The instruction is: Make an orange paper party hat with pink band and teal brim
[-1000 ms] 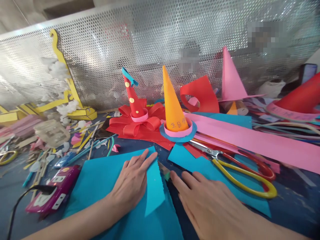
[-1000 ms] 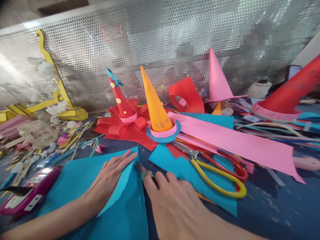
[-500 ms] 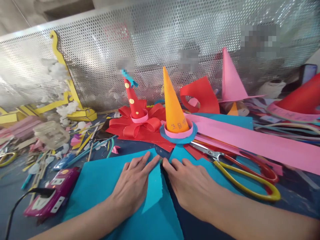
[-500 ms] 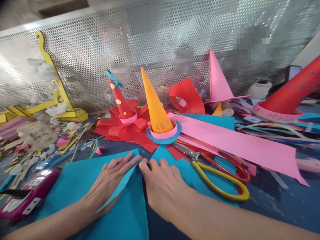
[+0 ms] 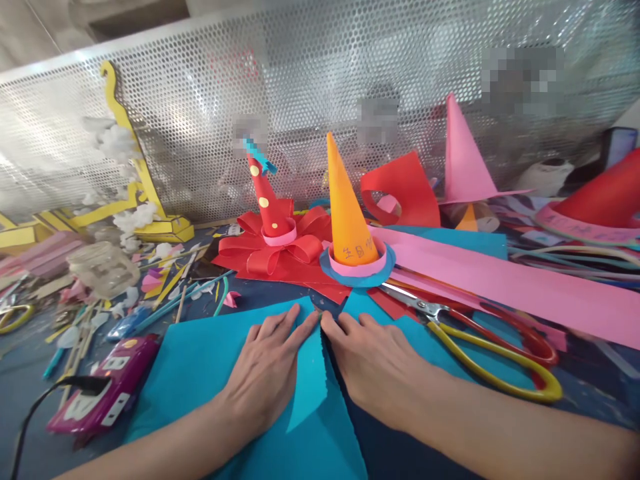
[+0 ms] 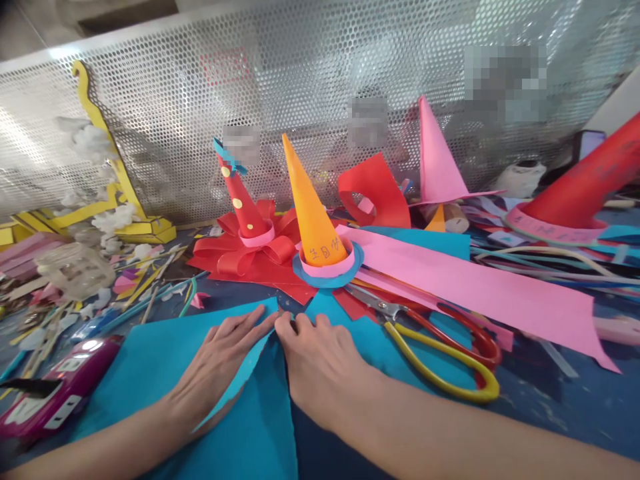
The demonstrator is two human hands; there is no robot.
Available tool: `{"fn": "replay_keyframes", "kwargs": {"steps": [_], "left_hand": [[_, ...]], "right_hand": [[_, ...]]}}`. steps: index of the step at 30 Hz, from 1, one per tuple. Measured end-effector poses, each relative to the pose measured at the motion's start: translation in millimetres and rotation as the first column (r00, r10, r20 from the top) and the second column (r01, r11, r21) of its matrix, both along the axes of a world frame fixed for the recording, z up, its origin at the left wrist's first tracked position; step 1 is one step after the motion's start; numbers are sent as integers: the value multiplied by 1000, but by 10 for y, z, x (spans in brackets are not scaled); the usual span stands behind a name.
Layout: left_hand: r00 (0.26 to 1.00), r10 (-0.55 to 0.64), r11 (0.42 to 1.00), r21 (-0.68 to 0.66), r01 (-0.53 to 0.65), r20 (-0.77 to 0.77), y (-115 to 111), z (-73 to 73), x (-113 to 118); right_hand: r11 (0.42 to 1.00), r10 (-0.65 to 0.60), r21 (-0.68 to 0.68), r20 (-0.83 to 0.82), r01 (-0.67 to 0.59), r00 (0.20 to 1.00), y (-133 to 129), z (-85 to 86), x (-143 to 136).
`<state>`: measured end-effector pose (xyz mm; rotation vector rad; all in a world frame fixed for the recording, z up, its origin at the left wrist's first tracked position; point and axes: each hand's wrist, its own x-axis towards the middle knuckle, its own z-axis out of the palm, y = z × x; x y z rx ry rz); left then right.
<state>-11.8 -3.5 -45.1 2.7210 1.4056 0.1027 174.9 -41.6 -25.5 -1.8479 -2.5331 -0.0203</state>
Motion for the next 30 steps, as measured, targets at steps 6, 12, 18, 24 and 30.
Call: {"fn": "replay_keyframes", "kwargs": {"steps": [6,12,18,24,30], "left_hand": [[1000,3,1000,-28,-4,-19,-25,56,11],[1000,12,1000,-27,-12,-25,-16,57,19],[1000,-1,1000,-10,1,-23,-33,31,3],[1000,-3,1000,2,3,-21,-21,1,-2],[999,4,1000,-21,-5,-40,-15,31,13]], "right_hand": [[1000,-11,-16,20,11,1000,2,12,-11],[999,-16,-32,25,17,1000,12,29,-10],[1000,-20,-16,18,20,1000,39,3,-29],[1000,-14,15,47,13,999,45,-23,-33],[1000,-23,12,56,22,998,23,-7,-23]]}}
